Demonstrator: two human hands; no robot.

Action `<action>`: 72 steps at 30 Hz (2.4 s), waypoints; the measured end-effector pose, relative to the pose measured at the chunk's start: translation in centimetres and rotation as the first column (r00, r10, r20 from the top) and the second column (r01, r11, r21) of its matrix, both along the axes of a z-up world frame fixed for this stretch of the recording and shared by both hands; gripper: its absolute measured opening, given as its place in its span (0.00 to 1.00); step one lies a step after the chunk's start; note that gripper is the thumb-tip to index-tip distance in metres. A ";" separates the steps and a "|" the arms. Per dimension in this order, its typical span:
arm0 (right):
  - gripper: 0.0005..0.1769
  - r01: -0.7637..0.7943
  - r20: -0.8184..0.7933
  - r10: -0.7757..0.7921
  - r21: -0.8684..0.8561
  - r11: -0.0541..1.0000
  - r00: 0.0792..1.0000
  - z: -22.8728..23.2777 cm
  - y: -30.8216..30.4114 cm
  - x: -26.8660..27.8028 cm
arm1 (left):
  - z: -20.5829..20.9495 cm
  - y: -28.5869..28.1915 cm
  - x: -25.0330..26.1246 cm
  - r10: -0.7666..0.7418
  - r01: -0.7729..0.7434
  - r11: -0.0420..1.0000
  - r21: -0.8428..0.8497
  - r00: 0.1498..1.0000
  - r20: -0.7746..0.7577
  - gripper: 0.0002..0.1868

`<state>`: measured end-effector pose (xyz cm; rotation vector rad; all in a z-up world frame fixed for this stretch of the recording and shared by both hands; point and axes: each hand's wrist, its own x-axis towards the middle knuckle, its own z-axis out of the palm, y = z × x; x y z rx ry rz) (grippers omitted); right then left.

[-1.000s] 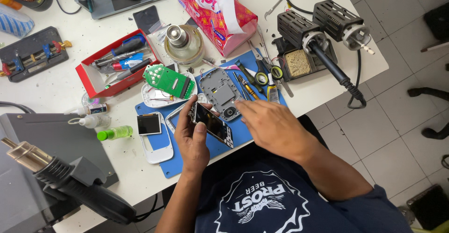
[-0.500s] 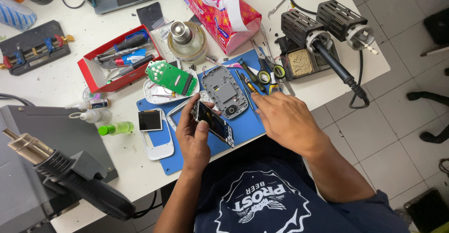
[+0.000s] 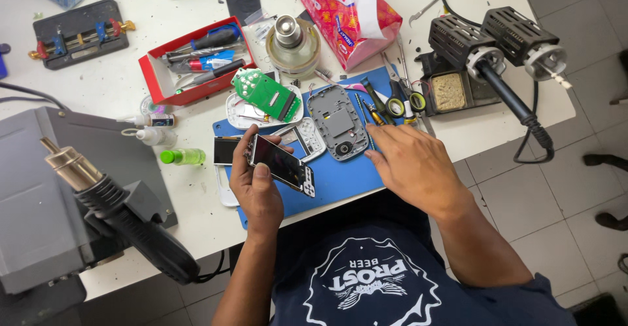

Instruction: The person disassembles a white electronic device, removes the battery, and uses a screwdriver to unscrew components. They then separate the casing and internal parts, handling the screen and circuit board.

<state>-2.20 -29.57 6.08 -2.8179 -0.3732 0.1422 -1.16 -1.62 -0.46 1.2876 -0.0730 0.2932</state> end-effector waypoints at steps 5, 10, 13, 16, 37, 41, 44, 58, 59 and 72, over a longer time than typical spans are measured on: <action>0.33 -0.020 0.050 0.020 0.019 1.000 0.999 -0.1 3.1 0.8 | -0.2 1.0 -0.3 0.065 -0.065 0.998 -0.015 0.998 -0.018 0.42; 0.45 0.014 0.055 -0.016 0.033 0.999 0.998 -0.5 4.7 1.9 | -0.3 1.5 -0.5 0.080 -0.081 0.996 -0.027 0.997 -0.022 0.44; 0.49 0.037 0.050 -0.039 0.032 0.999 0.998 -1.1 4.9 2.4 | -0.3 1.1 -0.5 0.067 -0.067 0.998 -0.019 0.997 -0.028 0.43; 0.52 0.025 0.073 -0.027 0.022 0.999 0.997 -1.6 5.0 2.5 | -0.6 0.6 -0.4 0.043 -0.044 0.999 -0.017 0.999 -0.032 0.42; 0.50 -0.201 0.343 0.077 0.344 0.917 0.936 -2.8 7.7 -0.4 | -0.3 1.7 0.0 0.194 -0.197 0.967 -0.163 0.980 -0.031 0.43; 0.49 -0.240 0.364 0.117 0.315 0.918 0.924 -3.4 7.7 -0.6 | 0.2 1.6 0.0 0.173 -0.180 0.968 -0.174 0.983 -0.057 0.41; 0.48 -0.233 0.369 0.111 0.305 0.923 0.923 -3.5 7.4 -0.6 | -0.2 1.5 -0.1 0.166 -0.175 0.970 -0.166 0.984 -0.066 0.41; 0.45 0.217 0.359 -0.202 -0.003 0.976 0.911 -1.6 2.7 1.2 | -0.4 -0.3 -0.6 0.066 -0.073 0.995 -0.064 0.992 -0.111 0.40; 0.45 0.210 0.361 -0.190 -0.016 0.978 0.913 -0.9 2.9 1.3 | -0.5 -0.7 -0.5 0.044 -0.055 0.994 -0.091 0.991 -0.125 0.41; 0.07 -0.130 0.473 0.189 -0.154 0.979 0.861 -7.6 5.7 6.2 | -1.7 -1.3 -1.3 -0.083 0.073 0.994 -0.076 0.987 -0.135 0.40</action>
